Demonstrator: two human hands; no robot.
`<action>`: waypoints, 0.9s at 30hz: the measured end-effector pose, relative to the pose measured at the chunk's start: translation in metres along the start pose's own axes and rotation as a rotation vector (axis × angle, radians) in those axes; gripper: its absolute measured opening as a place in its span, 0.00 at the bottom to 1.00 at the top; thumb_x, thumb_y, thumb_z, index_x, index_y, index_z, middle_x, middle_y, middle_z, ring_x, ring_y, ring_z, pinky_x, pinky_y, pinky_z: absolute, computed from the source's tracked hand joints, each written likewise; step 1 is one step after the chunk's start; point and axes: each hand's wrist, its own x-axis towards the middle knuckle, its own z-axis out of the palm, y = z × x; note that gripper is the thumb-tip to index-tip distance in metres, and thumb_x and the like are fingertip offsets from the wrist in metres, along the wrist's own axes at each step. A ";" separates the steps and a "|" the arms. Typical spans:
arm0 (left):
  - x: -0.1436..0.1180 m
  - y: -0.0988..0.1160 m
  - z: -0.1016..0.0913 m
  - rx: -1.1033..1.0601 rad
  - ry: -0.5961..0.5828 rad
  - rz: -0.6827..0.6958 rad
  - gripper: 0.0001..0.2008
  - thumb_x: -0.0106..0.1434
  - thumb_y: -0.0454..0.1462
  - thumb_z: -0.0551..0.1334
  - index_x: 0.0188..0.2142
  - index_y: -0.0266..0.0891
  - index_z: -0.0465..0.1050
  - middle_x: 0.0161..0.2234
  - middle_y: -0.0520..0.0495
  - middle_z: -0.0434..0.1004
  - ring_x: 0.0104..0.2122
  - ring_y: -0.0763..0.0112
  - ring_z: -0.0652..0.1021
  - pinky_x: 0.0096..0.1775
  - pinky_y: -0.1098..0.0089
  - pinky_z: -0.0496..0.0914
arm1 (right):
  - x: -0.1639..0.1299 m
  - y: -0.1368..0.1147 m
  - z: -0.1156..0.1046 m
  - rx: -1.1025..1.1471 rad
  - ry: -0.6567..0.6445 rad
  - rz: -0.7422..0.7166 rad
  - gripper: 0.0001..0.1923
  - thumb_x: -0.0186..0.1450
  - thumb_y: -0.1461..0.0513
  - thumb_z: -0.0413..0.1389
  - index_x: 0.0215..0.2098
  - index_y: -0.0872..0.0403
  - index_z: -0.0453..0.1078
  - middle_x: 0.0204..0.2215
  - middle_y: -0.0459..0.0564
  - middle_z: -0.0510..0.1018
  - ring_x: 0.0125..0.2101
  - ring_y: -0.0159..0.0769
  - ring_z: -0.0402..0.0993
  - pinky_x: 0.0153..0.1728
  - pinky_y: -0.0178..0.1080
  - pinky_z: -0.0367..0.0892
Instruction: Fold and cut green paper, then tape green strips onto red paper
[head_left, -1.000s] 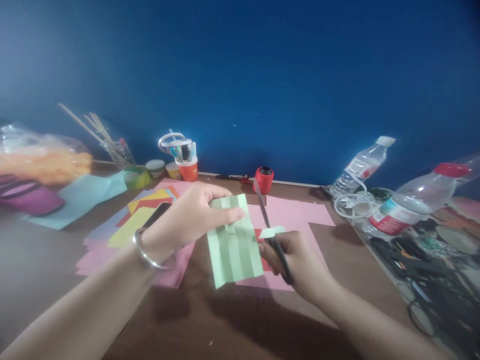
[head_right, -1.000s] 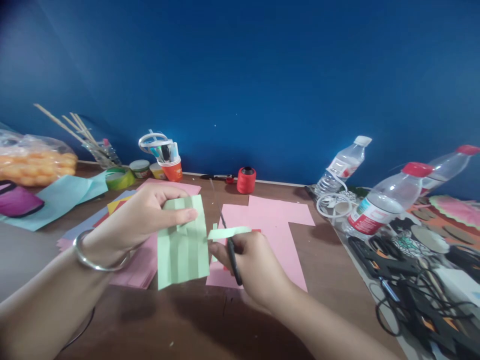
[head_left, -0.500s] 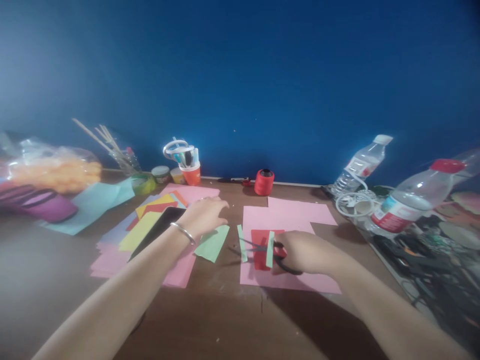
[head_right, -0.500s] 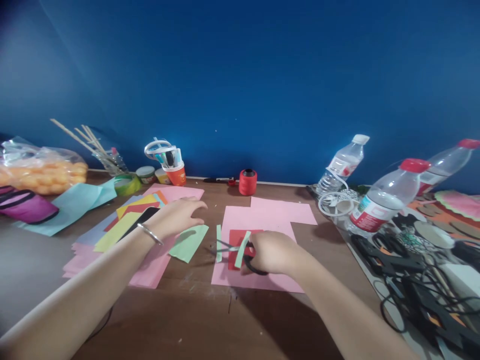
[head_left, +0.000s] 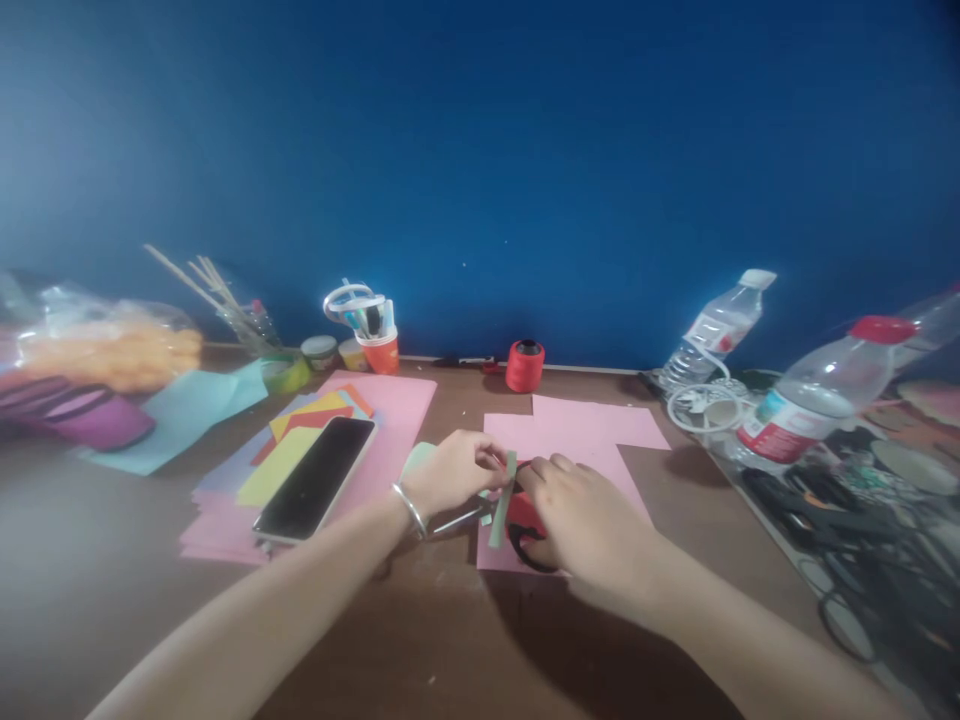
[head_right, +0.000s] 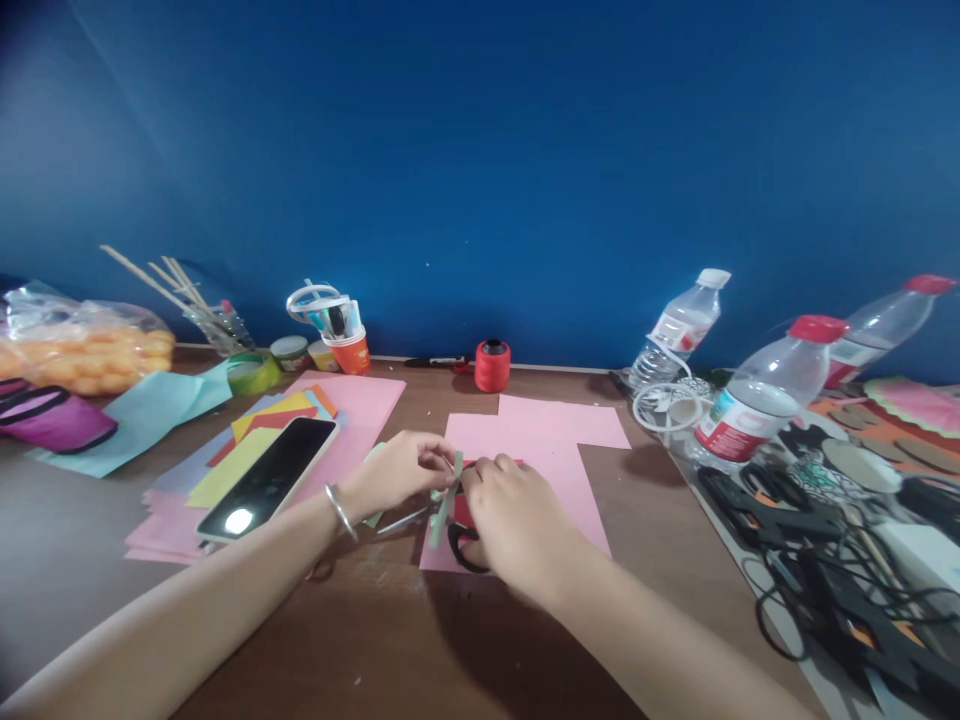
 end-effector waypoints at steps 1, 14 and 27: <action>0.001 -0.002 -0.001 -0.002 0.043 0.008 0.08 0.50 0.39 0.61 0.30 0.38 0.72 0.25 0.50 0.77 0.24 0.71 0.75 0.25 0.74 0.65 | 0.000 0.001 0.000 -0.007 0.003 0.001 0.16 0.52 0.57 0.57 0.36 0.56 0.66 0.32 0.52 0.73 0.32 0.42 0.66 0.30 0.40 0.57; 0.013 -0.009 -0.034 -0.027 0.390 0.050 0.08 0.60 0.36 0.51 0.39 0.37 0.61 0.27 0.48 0.71 0.24 0.74 0.75 0.27 0.72 0.69 | -0.001 0.044 -0.015 -0.018 -0.034 0.169 0.17 0.51 0.58 0.56 0.39 0.53 0.68 0.35 0.53 0.74 0.37 0.44 0.68 0.29 0.38 0.58; 0.006 -0.034 -0.062 0.579 -0.006 -0.065 0.27 0.33 0.36 0.70 0.38 0.41 0.72 0.41 0.42 0.74 0.43 0.51 0.72 0.43 0.60 0.62 | 0.016 0.103 -0.007 0.074 -0.023 0.564 0.14 0.57 0.54 0.49 0.22 0.54 0.70 0.27 0.56 0.75 0.28 0.44 0.71 0.26 0.39 0.56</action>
